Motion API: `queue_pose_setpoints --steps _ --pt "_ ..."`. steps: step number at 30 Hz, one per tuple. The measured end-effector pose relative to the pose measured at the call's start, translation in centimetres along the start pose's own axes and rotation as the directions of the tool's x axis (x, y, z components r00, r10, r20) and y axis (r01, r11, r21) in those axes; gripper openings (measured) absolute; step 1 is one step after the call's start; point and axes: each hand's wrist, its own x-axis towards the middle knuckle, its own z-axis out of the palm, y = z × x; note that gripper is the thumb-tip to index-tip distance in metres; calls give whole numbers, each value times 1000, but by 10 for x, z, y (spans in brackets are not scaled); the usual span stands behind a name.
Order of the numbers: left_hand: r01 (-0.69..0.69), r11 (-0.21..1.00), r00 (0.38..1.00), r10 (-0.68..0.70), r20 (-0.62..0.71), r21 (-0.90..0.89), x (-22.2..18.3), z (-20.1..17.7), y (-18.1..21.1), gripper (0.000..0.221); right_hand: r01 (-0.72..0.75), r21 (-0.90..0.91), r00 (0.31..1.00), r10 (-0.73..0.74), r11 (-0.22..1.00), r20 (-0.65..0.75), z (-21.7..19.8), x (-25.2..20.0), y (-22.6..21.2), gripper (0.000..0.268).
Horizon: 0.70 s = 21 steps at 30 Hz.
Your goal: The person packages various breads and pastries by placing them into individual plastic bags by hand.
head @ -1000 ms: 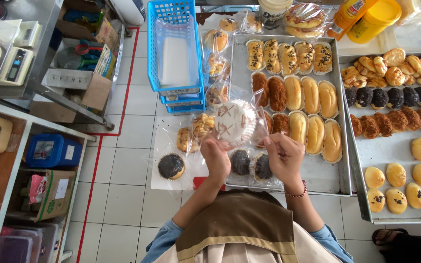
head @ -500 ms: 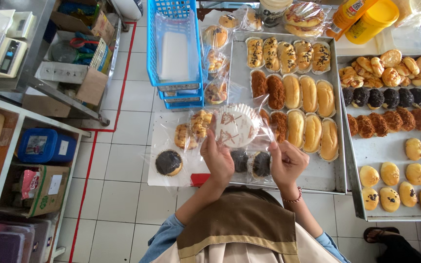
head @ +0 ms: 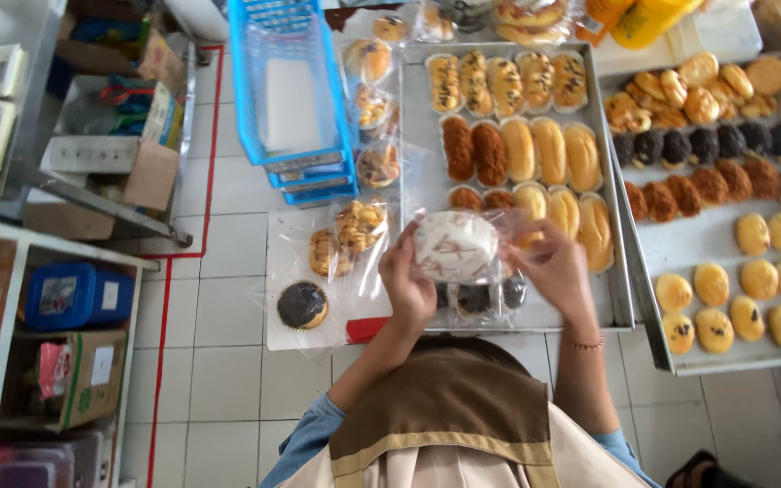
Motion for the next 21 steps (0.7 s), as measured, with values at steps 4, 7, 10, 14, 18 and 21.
queue_pose_setpoints --steps 4,7,10,14,18,21 --pt "28 998 1000 -29 6 51 -2 6 -37 20 42 -369 993 -80 928 -89 -61 -23 43 54" --pt "24 981 999 -32 39 195 -10 36 -57 16 -209 62 976 212 976 -48 -76 -52 96 78" --pt "80 842 831 -352 432 533 -19 59 -61 54 -207 454 954 281 867 -102 -76 -65 133 80" --pt "-661 454 378 -487 788 597 -13 68 -74 91 -62 710 863 396 701 -315 -82 -71 133 76" --pt "-526 441 340 -675 655 728 -17 56 -105 87 88 717 934 194 692 -301 -83 -70 131 79" --pt "-657 392 288 -659 695 644 -19 37 -130 70 -84 500 902 278 862 -329 -96 -62 137 62"
